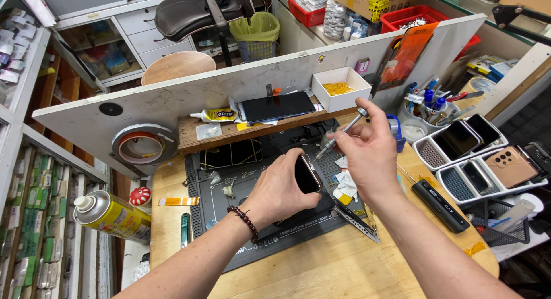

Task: The person removes a protective film from a smartphone, then uses a screwdriver to remove screws from the device's frame. They use a plastic pry tool to separate the screen from the chassis and continue prying around the edges.

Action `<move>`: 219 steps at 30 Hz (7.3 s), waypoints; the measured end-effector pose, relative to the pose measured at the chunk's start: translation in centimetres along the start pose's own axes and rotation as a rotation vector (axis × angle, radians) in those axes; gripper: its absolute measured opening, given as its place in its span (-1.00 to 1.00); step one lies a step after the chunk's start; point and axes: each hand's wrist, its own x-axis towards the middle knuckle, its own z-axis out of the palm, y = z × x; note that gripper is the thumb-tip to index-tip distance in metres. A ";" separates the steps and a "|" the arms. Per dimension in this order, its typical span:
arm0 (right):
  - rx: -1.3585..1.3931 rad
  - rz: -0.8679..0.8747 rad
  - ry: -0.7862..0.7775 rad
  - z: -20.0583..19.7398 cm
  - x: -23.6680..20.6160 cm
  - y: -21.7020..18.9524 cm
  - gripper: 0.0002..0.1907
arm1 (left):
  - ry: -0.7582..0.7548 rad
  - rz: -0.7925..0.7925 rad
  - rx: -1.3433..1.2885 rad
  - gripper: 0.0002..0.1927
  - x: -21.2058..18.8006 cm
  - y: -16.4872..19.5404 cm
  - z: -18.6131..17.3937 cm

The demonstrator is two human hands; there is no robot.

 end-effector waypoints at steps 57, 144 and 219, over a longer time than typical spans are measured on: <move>-0.987 0.076 -0.391 3.3 5.5 12.6 -0.71 | 0.110 0.128 0.284 -0.06 -0.3 -4.5 3.8; -0.742 0.666 -0.213 -4.4 -13.3 11.9 -0.51 | -0.207 -0.128 0.281 -0.04 -3.9 -6.4 1.9; -0.841 -0.452 -0.401 -0.8 -2.0 6.4 -0.79 | 0.158 -0.752 -1.163 -0.69 -2.4 -9.8 3.0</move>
